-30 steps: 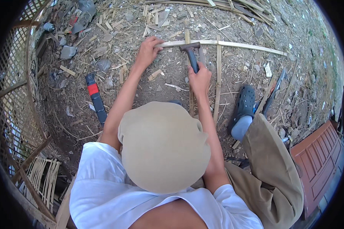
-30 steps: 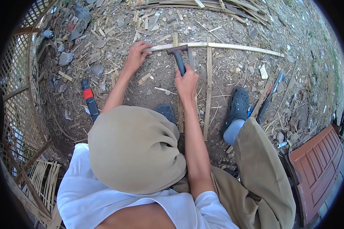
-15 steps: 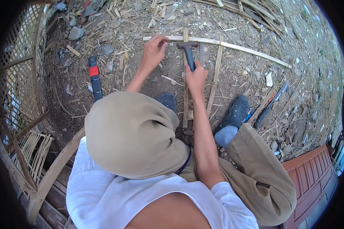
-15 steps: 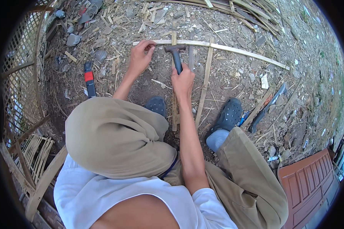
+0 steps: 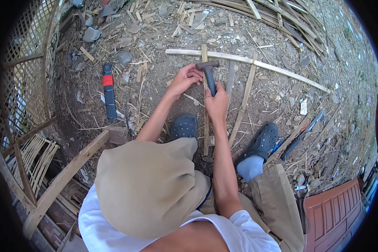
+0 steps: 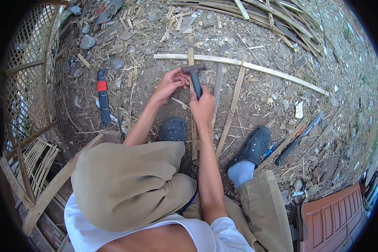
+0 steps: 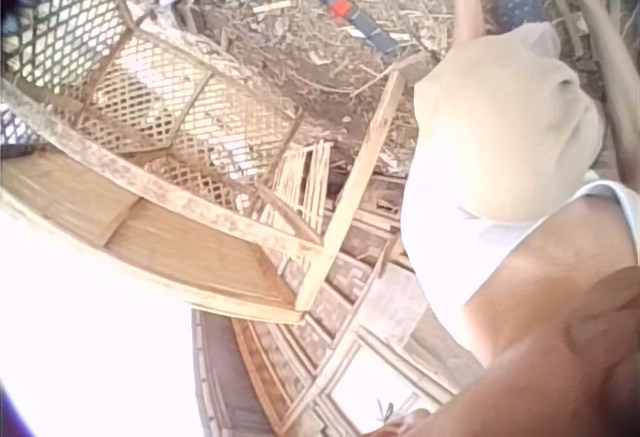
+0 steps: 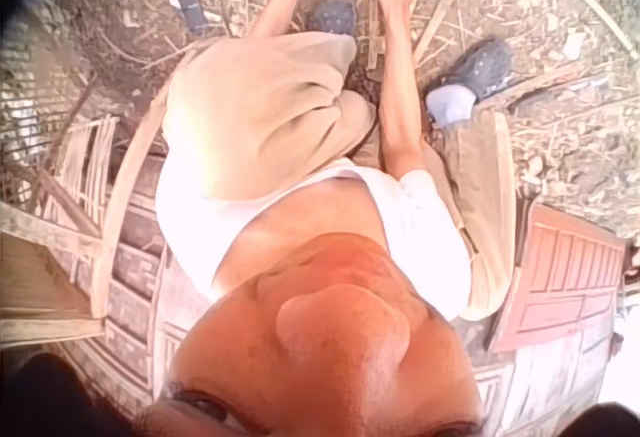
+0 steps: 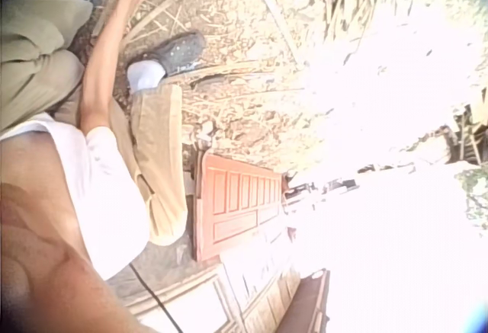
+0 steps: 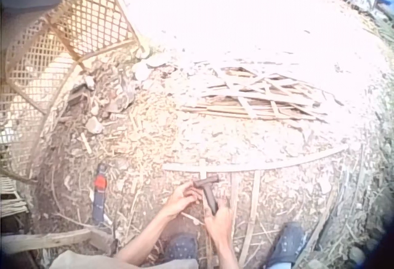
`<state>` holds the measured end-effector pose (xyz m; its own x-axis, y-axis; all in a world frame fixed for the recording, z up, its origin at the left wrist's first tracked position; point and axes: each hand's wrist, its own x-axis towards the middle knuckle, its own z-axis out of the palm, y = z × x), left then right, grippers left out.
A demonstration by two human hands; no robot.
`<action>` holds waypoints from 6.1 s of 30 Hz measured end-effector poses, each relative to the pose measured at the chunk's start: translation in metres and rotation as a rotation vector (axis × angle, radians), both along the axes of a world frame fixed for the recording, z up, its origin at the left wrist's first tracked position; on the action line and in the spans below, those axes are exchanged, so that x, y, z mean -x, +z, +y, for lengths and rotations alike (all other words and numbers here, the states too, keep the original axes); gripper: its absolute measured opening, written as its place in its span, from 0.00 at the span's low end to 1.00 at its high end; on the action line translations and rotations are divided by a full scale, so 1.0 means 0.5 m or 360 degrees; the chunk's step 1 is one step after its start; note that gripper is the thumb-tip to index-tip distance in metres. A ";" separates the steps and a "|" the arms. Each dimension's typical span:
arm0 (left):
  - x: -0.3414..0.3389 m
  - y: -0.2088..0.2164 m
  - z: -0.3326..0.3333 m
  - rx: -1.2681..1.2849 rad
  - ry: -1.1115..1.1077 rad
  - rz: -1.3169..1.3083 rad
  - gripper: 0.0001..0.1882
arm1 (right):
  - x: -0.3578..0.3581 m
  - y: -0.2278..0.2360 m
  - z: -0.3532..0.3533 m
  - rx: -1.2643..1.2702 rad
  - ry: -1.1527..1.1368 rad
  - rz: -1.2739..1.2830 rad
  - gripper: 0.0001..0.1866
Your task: The person constructs a wooden frame by placing thin bamboo strips onto a horizontal support, positioning small wooden blocks at the joints, and securing them using a hammer and nails.
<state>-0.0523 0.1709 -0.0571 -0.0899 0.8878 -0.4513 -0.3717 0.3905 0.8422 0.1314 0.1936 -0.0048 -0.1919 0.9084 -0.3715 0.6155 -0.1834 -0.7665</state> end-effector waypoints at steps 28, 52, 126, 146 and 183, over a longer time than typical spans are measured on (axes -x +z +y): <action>-0.002 -0.001 -0.035 0.0265 0.0485 0.0489 0.20 | -0.248 0.021 0.076 -0.0324 -0.0320 -0.0910 0.20; -0.016 0.004 0.019 0.0179 0.0826 0.0188 0.26 | -0.081 -0.042 0.304 -0.1153 0.0789 -0.0420 0.13; -0.026 -0.025 0.035 0.0176 0.0531 0.0387 0.09 | -0.198 -0.072 0.265 -0.1248 0.0267 -0.0431 0.31; -0.032 -0.026 0.038 0.0158 0.0507 0.0389 0.07 | -0.200 -0.061 0.265 -0.1223 0.0253 -0.0450 0.31; -0.028 -0.029 0.038 0.0156 0.0522 0.0378 0.07 | -0.194 -0.059 0.260 -0.1220 0.0249 -0.0468 0.32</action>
